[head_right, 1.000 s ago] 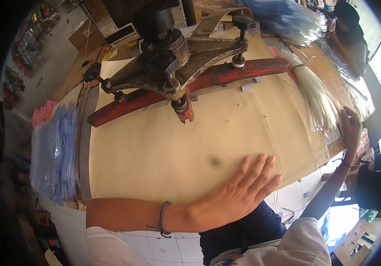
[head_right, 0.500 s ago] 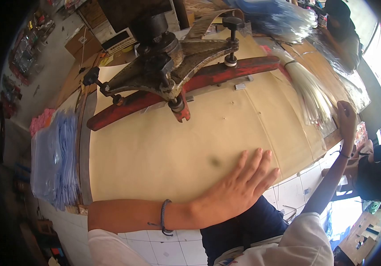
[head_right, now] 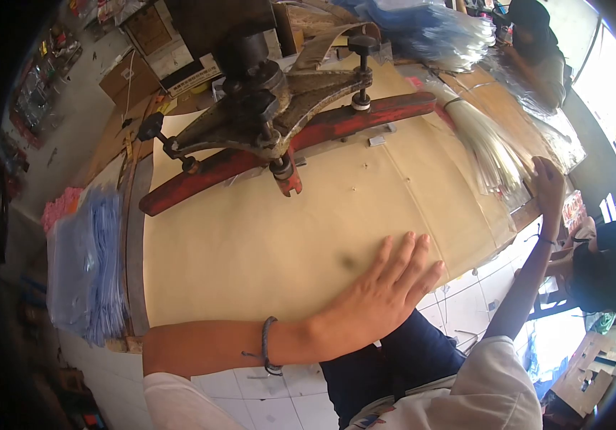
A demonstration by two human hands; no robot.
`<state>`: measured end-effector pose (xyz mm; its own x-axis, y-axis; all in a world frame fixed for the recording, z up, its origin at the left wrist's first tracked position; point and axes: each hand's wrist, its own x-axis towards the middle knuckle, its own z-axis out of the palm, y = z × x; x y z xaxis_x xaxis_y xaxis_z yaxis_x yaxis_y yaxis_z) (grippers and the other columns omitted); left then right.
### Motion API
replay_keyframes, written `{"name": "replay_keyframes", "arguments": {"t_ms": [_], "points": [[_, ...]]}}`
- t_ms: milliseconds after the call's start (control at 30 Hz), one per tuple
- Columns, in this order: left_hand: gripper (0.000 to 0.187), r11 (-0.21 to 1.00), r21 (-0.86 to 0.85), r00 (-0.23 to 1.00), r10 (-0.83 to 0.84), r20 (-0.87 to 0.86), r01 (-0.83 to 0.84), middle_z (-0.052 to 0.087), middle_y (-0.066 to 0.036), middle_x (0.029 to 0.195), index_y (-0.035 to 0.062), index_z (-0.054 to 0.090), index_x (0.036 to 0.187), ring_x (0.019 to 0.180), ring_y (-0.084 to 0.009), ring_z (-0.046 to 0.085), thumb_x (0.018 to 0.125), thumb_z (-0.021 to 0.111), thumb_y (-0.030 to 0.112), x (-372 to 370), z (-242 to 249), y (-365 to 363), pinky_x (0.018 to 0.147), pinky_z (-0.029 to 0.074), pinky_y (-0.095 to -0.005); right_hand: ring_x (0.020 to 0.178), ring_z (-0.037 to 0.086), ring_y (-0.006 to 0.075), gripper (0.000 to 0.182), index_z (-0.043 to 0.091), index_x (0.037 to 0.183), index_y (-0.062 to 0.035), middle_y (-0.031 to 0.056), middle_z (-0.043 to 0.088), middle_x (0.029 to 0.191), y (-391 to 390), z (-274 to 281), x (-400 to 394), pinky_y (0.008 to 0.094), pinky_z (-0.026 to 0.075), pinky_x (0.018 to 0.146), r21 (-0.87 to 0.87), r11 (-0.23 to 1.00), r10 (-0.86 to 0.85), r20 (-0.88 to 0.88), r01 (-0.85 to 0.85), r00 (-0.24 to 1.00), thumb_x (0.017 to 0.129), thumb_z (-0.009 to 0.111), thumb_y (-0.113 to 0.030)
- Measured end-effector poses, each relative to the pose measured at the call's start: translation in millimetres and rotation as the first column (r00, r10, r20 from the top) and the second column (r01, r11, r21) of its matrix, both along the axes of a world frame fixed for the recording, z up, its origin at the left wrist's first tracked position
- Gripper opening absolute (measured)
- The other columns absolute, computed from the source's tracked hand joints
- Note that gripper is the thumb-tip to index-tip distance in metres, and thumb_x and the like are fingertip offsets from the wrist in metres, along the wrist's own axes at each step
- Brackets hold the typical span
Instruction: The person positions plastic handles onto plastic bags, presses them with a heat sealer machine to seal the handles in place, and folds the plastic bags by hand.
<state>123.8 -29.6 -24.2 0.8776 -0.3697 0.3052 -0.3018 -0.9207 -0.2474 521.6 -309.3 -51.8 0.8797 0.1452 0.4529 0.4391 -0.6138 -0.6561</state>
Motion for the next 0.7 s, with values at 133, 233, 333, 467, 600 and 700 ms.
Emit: {"name": "replay_keyframes", "arguments": {"t_ms": [133,233,333,467,600,700], "points": [[0.059,1.000,0.020,1.000,-0.009,0.013,0.009,0.043,-0.030,0.148,-0.0010,0.041,0.152,0.139,-0.0444,0.040,0.098,0.052,0.022,-1,2,2,0.116,0.035,-0.0540,0.080,0.063,0.0132,0.037,0.072,0.115,0.0002,0.0067,0.069,0.086,0,0,-1,0.0306,0.049,0.077,0.029,1.000,-0.003,0.028,0.002,1.000,0.101,0.061,-0.032],[0.060,1.000,-0.006,0.999,-0.013,0.034,0.013,0.042,-0.031,0.149,-0.0015,0.041,0.152,0.139,-0.0448,0.040,0.097,0.054,0.022,0,-3,2,0.116,0.035,-0.0541,0.078,0.062,0.0137,0.038,0.071,0.115,-0.0005,0.0067,0.068,0.085,0,-1,0,0.0309,0.048,0.075,0.011,1.000,-0.012,0.086,0.012,0.996,0.102,0.059,-0.035],[0.061,0.999,-0.031,0.999,-0.030,0.038,0.031,0.041,-0.031,0.149,-0.0022,0.041,0.151,0.140,-0.0447,0.039,0.096,0.056,0.021,1,-5,3,0.116,0.035,-0.0539,0.079,0.061,0.0134,0.038,0.070,0.116,-0.0014,0.0059,0.067,0.085,2,-1,-4,0.0302,0.047,0.075,0.051,0.998,-0.044,0.204,0.035,0.978,0.103,0.058,-0.034],[0.067,0.992,-0.109,0.995,-0.060,0.081,0.069,0.040,-0.032,0.150,-0.0027,0.041,0.151,0.142,-0.0447,0.037,0.093,0.061,0.024,6,-19,5,0.117,0.032,-0.0537,0.081,0.061,0.0125,0.029,0.070,0.119,-0.0047,0.0042,0.066,0.086,-5,-7,3,0.0280,0.047,0.076,0.183,0.983,-0.035,0.322,-0.026,0.946,0.104,0.058,-0.027],[0.073,0.985,-0.157,0.994,-0.064,0.085,0.077,0.039,-0.032,0.151,-0.0012,0.041,0.151,0.142,-0.0448,0.036,0.090,0.064,0.031,9,-24,6,0.118,0.030,-0.0534,0.087,0.063,0.0117,0.026,0.068,0.121,-0.0022,0.0031,0.068,0.090,-4,9,-17,0.0265,0.050,0.081,0.171,0.981,-0.007,0.510,-0.093,0.860,0.107,0.057,-0.022],[0.075,0.971,-0.220,0.995,-0.095,0.021,0.097,0.038,-0.032,0.152,0.0002,0.042,0.152,0.143,-0.0448,0.036,0.089,0.066,0.034,6,-18,7,0.118,0.029,-0.0530,0.090,0.066,0.0129,0.025,0.066,0.120,0.0006,0.0058,0.070,0.096,7,48,-54,0.0280,0.052,0.084,0.173,0.980,-0.008,0.514,-0.095,0.858,0.108,0.055,-0.018]]}}
